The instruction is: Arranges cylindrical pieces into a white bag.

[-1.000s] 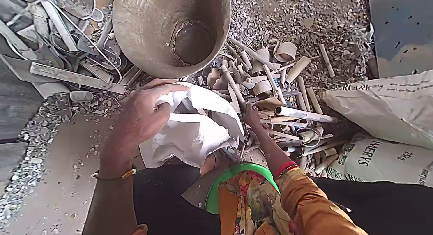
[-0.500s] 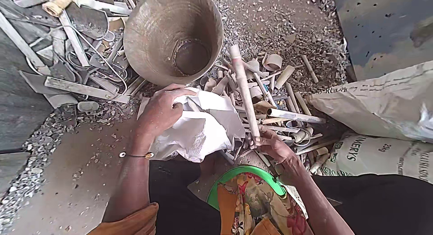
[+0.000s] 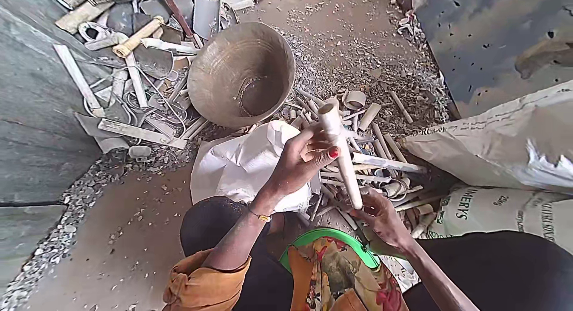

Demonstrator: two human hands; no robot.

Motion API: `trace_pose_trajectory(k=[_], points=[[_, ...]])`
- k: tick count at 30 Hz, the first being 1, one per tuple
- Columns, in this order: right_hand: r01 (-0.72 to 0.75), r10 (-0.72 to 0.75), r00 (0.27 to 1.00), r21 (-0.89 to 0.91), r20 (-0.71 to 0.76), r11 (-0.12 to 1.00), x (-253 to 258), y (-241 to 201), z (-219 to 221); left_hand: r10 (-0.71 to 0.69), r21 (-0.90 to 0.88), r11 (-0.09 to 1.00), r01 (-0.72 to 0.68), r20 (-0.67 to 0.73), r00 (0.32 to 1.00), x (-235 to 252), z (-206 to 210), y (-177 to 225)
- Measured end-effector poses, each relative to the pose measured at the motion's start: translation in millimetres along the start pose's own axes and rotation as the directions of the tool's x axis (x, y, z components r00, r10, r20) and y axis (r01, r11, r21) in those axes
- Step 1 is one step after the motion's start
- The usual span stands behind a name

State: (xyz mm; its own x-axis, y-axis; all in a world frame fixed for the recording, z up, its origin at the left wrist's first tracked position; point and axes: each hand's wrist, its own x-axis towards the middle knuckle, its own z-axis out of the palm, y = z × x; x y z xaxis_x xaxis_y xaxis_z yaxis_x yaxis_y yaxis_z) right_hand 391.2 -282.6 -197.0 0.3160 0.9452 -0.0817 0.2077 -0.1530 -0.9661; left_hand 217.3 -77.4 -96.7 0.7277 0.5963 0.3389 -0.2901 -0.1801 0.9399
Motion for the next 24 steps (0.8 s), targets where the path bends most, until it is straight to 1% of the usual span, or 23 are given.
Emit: trace_pose_trajectory(k=[2,3,4,5,6,7,8,9,10,11,12,13,14,15,16,17,18,19,21,22,23,24], points=[[0.057,-0.070,0.996,-0.190,-0.062,0.980,1.1,3.9,4.2,0.012,-0.080,0.997,-0.017,-0.060,0.998,-1.1,11.3,-7.3],[0.070,-0.097,0.991,-0.266,-0.089,0.962,1.5,4.9,6.0,0.007,-0.110,0.994,-0.014,-0.066,0.998,-1.5,13.7,-10.2],[0.058,-0.095,0.989,-0.301,-0.111,0.952,1.5,4.7,6.6,-0.005,-0.139,0.990,-0.002,-0.052,0.999,-1.8,14.4,-12.5],[0.028,-0.067,0.990,-0.295,-0.123,0.955,1.3,3.9,5.9,-0.025,-0.168,0.986,0.019,-0.031,0.999,-2.3,14.1,-14.9],[-0.003,-0.025,0.993,-0.233,-0.118,0.972,0.8,2.5,4.3,-0.051,-0.202,0.978,0.049,-0.002,0.999,-2.8,13.0,-17.6],[-0.022,0.015,0.997,-0.113,-0.069,0.993,0.1,0.8,1.1,-0.077,-0.239,0.967,0.085,0.043,0.996,-3.0,11.7,-20.1],[-0.025,0.023,1.000,0.069,0.018,0.997,-1.0,-0.9,-2.9,-0.095,-0.258,0.959,0.117,0.094,0.991,-3.1,10.7,-22.4],[-0.041,0.003,0.991,0.276,0.136,0.960,-2.0,-1.4,-6.8,-0.113,-0.264,0.953,0.147,0.142,0.983,-3.2,10.5,-24.4],[-0.078,-0.038,0.969,0.443,0.246,0.893,-2.5,-0.3,-9.1,-0.133,-0.261,0.949,0.177,0.177,0.975,-3.5,11.2,-25.9],[-0.117,-0.076,0.944,0.541,0.320,0.833,-2.1,2.0,-9.5,-0.158,-0.245,0.948,0.202,0.185,0.970,-3.9,12.7,-27.1],[-0.133,-0.094,0.932,0.572,0.350,0.810,-1.6,3.7,-9.1,-0.181,-0.205,0.956,0.210,0.154,0.971,-3.8,15.0,-27.9],[-0.135,-0.081,0.936,0.560,0.344,0.818,-1.4,3.7,-8.3,-0.188,-0.125,0.972,0.198,0.085,0.978,-2.9,16.8,-29.2],[-0.136,-0.039,0.951,0.532,0.306,0.836,-1.3,2.1,-7.9,-0.163,0.006,0.987,0.163,-0.008,0.987,-0.9,17.5,-31.6],[-0.144,0.014,0.965,0.491,0.260,0.859,-1.0,-0.4,-8.3,-0.107,0.163,0.979,0.119,-0.082,0.991,1.7,15.0,-35.2],[-0.155,0.056,0.973,0.446,0.226,0.882,-0.6,-1.8,-10.1,-0.031,0.320,0.945,0.068,-0.118,0.992,4.3,9.7,-38.2],[-0.169,0.086,0.974,0.409,0.212,0.897,-0.4,-2.7,-13.2,0.051,0.464,0.886,0.001,-0.099,0.994,6.3,2.1,-40.2],[-0.175,0.098,0.973,0.388,0.210,0.905,-0.2,-3.2,-16.7,0.116,0.575,0.815,-0.071,-0.041,0.992,7.7,-6.2,-39.8],[-0.182,0.103,0.970,0.378,0.220,0.908,-0.1,-3.3,-19.7,0.167,0.642,0.753,-0.145,0.027,0.986,8.6,-13.5,-38.4],[-0.191,0.107,0.964,0.354,0.244,0.916,0.6,-2.3,-22.8,0.237,0.713,0.651,-0.260,0.134,0.962,9.5,-22.3,-35.2],[-0.188,0.113,0.964,0.312,0.242,0.932,1.3,-0.8,-23.4,0.261,0.723,0.624,-0.296,0.164,0.951,8.6,-23.4,-34.0],[-0.168,0.118,0.968,0.225,0.221,0.960,1.8,0.4,-23.3,0.265,0.733,0.600,-0.321,0.197,0.944,6.8,-24.0,-33.7],[-0.126,0.109,0.977,0.082,0.185,0.989,2.0,1.2,-23.0,0.251,0.739,0.584,-0.336,0.229,0.941,4.4,-24.6,-34.2]])
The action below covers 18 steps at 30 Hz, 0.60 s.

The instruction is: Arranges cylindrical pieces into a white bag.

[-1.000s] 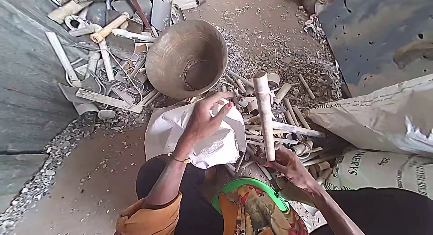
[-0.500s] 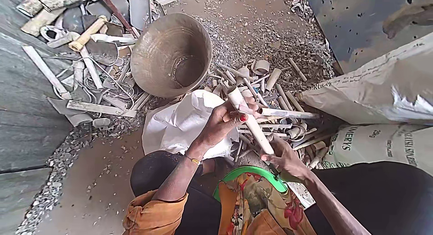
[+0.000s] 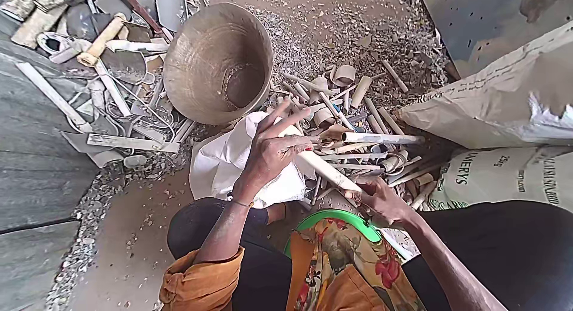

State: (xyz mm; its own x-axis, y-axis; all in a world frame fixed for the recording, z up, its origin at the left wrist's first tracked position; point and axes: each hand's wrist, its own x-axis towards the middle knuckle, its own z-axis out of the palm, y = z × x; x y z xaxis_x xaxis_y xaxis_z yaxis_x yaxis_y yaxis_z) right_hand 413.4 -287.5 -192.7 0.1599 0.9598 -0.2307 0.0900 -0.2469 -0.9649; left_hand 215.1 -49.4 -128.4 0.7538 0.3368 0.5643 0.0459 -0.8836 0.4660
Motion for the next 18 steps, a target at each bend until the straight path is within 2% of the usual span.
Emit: trace_pose_trajectory(k=[2,4,6,7,9,11,12,13,15,16,17,18], points=[[0.040,-0.061,0.996,-0.281,-0.066,0.959,-0.2,0.1,1.0,0.009,0.028,1.000,-0.010,0.036,0.999,-4.6,4.0,-1.4],[0.134,-0.195,0.976,-0.441,-0.096,0.888,-1.4,1.6,1.7,-0.041,0.041,0.998,0.038,0.069,0.997,-7.8,8.7,-2.6],[0.265,-0.382,0.922,-0.621,-0.060,0.738,-3.2,3.4,0.4,-0.171,0.043,0.985,0.167,0.151,0.974,-8.4,8.7,-4.4],[0.314,-0.471,0.882,-0.713,-0.027,0.628,-4.0,4.0,-0.4,-0.264,0.040,0.964,0.262,0.231,0.936,-7.4,6.4,-4.0],[0.371,-0.603,0.797,-0.821,0.042,0.434,-5.2,2.6,-4.7,-0.438,0.033,0.876,0.481,0.473,0.764,-2.9,-1.0,-3.5],[0.393,-0.657,0.749,-0.853,0.081,0.343,-8.6,-0.5,-10.4,-0.450,-0.008,0.789,0.615,0.674,0.586,-3.0,-4.9,-8.1],[0.406,-0.667,0.740,-0.847,0.084,0.343,-10.2,-0.6,-12.6,-0.416,-0.061,0.742,0.668,0.738,0.530,-4.8,-6.0,-10.3],[0.423,-0.675,0.734,-0.829,0.076,0.366,-10.6,0.4,-14.1,-0.367,-0.136,0.690,0.711,0.781,0.505,-5.7,-6.8,-13.1],[0.466,-0.687,0.726,-0.734,-0.001,0.493,-11.7,6.3,-13.3,-0.296,-0.256,0.574,0.778,0.820,0.489,-4.7,-9.0,-12.6],[0.488,-0.683,0.727,-0.643,-0.075,0.590,-13.0,7.4,-13.3,-0.310,-0.256,0.551,0.794,0.821,0.480,-3.2,-10.7,-8.9],[0.508,-0.658,0.733,-0.506,-0.171,0.697,-15.2,4.3,-14.3,-0.382,-0.157,0.578,0.801,0.815,0.435,-1.9,-10.0,-6.2],[0.514,-0.615,0.738,-0.358,-0.277,0.779,-17.5,-3.0,-17.5,-0.491,0.042,0.643,0.765,0.789,0.369,-1.5,-5.1,-5.7]])
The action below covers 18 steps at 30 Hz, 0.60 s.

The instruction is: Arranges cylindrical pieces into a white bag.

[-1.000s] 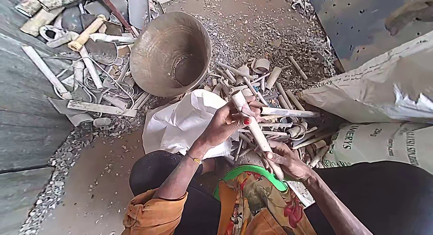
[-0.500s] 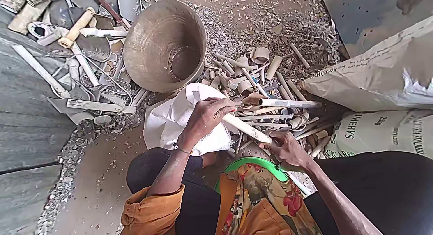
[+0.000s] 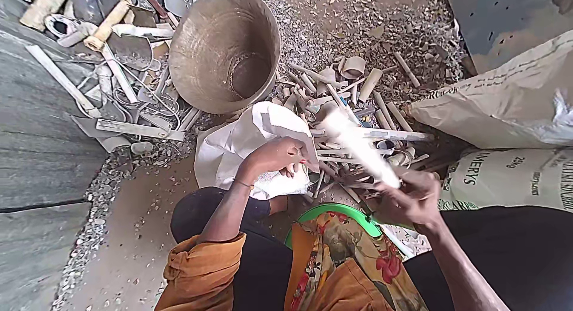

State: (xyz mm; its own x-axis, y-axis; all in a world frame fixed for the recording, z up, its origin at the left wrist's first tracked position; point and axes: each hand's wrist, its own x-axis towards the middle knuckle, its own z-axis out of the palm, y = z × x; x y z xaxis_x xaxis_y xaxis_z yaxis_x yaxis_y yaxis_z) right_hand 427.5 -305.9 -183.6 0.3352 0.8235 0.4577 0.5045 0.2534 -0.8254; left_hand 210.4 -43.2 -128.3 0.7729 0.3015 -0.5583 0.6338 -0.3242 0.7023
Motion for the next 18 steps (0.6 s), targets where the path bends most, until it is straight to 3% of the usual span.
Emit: trace_pose_trajectory(k=[2,4,7,10,13,16,18], points=[[-0.127,0.160,0.980,0.250,-0.115,0.960,11.4,-6.3,-20.9,-0.182,0.313,0.931,0.190,-0.055,0.982,12.5,14.5,-4.2],[-0.236,0.322,0.938,0.443,-0.129,0.865,20.3,-6.0,-43.8,-0.108,0.404,0.911,0.080,0.047,0.993,18.1,33.2,-1.7],[-0.322,0.488,0.868,0.639,-0.097,0.699,14.7,0.5,-53.1,0.127,0.394,0.904,-0.163,0.116,0.985,21.3,64.9,22.1],[-0.336,0.529,0.848,0.735,-0.037,0.589,8.7,4.0,-43.2,0.332,0.372,0.874,-0.312,0.011,0.943,22.6,100.0,33.5],[-0.332,0.517,0.856,0.767,0.001,0.549,12.4,4.3,-34.2,0.455,0.355,0.843,-0.404,-0.071,0.888,31.5,111.7,31.2],[-0.348,0.528,0.849,0.766,0.013,0.541,10.8,5.1,-33.5,0.342,0.369,0.864,-0.342,0.069,0.937,39.5,95.1,34.6],[-0.351,0.512,0.859,0.744,0.014,0.568,8.6,7.5,-36.4,0.302,0.476,0.830,-0.291,0.056,0.952,44.3,88.2,33.3]])
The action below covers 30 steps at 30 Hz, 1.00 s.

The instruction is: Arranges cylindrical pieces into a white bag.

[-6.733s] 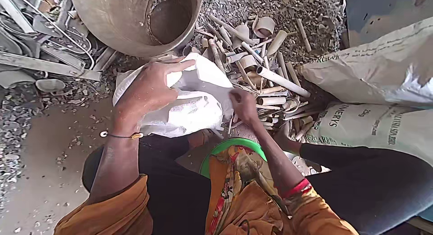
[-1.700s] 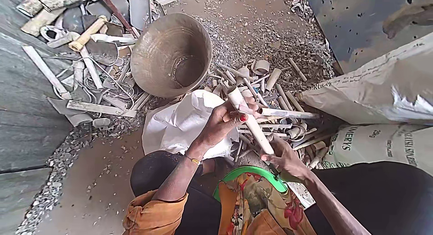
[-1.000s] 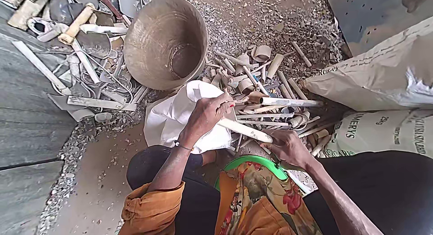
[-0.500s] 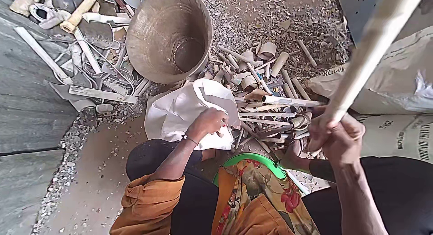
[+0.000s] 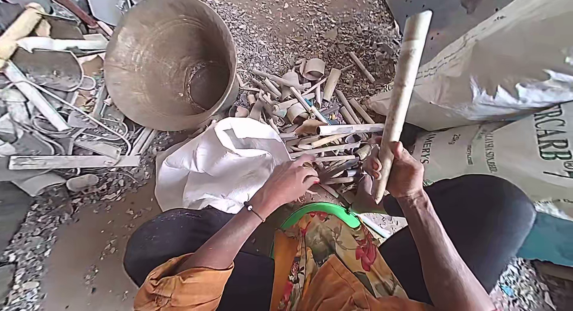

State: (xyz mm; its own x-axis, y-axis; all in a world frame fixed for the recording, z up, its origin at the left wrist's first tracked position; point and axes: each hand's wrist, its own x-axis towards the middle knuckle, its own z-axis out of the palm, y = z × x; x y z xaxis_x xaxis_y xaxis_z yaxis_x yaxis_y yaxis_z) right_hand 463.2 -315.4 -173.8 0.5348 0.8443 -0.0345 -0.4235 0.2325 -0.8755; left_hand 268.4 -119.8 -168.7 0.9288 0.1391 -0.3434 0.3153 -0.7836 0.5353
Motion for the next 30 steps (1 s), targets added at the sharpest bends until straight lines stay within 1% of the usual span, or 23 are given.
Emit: trace_pose_trajectory(k=[2,3,4,5,6,7,8,10,11,12,14,15,17,19,22,23,24,25,26,27,28,29,30], points=[[0.038,-0.037,0.998,-0.037,0.042,0.999,1.2,0.0,-5.2,-0.053,0.131,0.990,0.055,-0.020,0.998,-0.1,-3.0,-10.8],[0.054,-0.052,0.997,-0.040,0.060,0.998,1.7,-0.6,-6.7,-0.101,0.185,0.977,0.101,-0.011,0.995,-2.1,-5.3,-16.0],[0.065,-0.062,0.995,-0.038,0.073,0.997,1.7,-1.3,-7.7,-0.174,0.233,0.959,0.164,0.022,0.985,-5.9,-8.7,-19.0],[0.068,-0.064,0.995,-0.043,0.082,0.997,1.5,-1.9,-8.7,-0.268,0.284,0.929,0.236,0.078,0.960,-10.3,-11.8,-21.1],[0.066,-0.060,0.994,-0.063,0.087,0.996,1.2,-2.5,-9.9,-0.364,0.332,0.893,0.305,0.134,0.922,-15.0,-13.7,-22.7],[0.051,-0.044,0.997,-0.104,0.067,0.993,1.0,-3.4,-10.3,-0.451,0.389,0.848,0.360,0.173,0.875,-19.2,-13.7,-23.7],[0.023,-0.021,1.000,-0.178,0.017,0.984,0.8,-4.3,-9.5,-0.516,0.434,0.807,0.401,0.189,0.835,-23.2,-11.8,-23.7],[-0.074,0.034,0.990,-0.304,-0.137,0.950,0.7,-1.3,-8.7,-0.582,0.454,0.765,0.456,0.186,0.792,-31.5,-5.3,-23.2],[-0.130,0.051,0.969,-0.325,-0.240,0.937,2.7,3.5,-9.7,-0.595,0.449,0.758,0.473,0.179,0.784,-35.0,-3.9,-22.5],[-0.187,0.065,0.931,-0.314,-0.360,0.931,6.5,9.7,-11.0,-0.607,0.439,0.752,0.492,0.168,0.777,-38.7,-4.1,-20.2],[-0.269,0.102,0.818,-0.219,-0.566,0.938,13.5,22.9,-13.4,-0.622,0.411,0.745,0.526,0.143,0.770,-48.5,-7.8,-12.3],[-0.287,0.124,0.769,-0.166,-0.627,0.943,15.8,27.4,-13.6,-0.614,0.396,0.752,0.527,0.132,0.778,-54.0,-11.2,-8.5],[-0.303,0.162,0.706,-0.087,-0.690,0.949,18.6,32.1,-6.4,-0.544,0.351,0.807,0.476,0.126,0.829,-67.8,-18.6,-7.5],[-0.302,0.198,0.672,-0.020,-0.714,0.953,19.7,42.1,12.2,-0.473,0.323,0.852,0.412,0.138,0.870,-80.5,-27.2,-11.2],[-0.228,0.241,0.629,0.121,-0.739,0.966,22.3,81.9,58.7,-0.418,0.343,0.866,0.364,0.094,0.904,-88.1,-36.9,-18.3],[-0.205,0.256,0.640,0.161,-0.725,0.965,23.5,101.5,79.6,-0.408,0.362,0.862,0.355,0.080,0.909,-87.9,-38.9,-19.3],[-0.209,0.278,0.685,0.184,-0.674,0.960,23.2,124.5,100.5,-0.402,0.380,0.858,0.346,0.077,0.912,-86.6,-40.4,-18.5],[-0.264,0.338,0.744,0.212,-0.576,0.941,19.4,145.2,121.7,-0.403,0.393,0.854,0.342,0.083,0.911,-85.2,-40.3,-15.8],[-0.378,0.439,0.791,0.224,-0.426,0.898,14.6,157.7,142.7,-0.400,0.401,0.853,0.333,0.094,0.912,-83.7,-39.2,-12.5],[-0.513,0.545,0.805,0.186,-0.235,0.838,12.5,166.9,158.6,-0.397,0.408,0.854,0.323,0.110,0.911,-81.4,-38.1,-9.0],[-0.601,0.607,0.791,0.093,-0.073,0.794,12.6,174.4,168.5,-0.413,0.419,0.849,0.321,0.147,0.899,-78.2,-38.1,-4.5],[-0.635,0.635,0.772,-0.001,0.027,0.772,13.9,177.6,174.4,-0.433,0.433,0.842,0.323,0.184,0.882,-75.2,-38.8,-1.0],[-0.646,0.648,0.760,-0.058,0.049,0.761,15.2,178.1,176.7,-0.444,0.442,0.838,0.319,0.215,0.870,-73.3,-39.8,0.8]])
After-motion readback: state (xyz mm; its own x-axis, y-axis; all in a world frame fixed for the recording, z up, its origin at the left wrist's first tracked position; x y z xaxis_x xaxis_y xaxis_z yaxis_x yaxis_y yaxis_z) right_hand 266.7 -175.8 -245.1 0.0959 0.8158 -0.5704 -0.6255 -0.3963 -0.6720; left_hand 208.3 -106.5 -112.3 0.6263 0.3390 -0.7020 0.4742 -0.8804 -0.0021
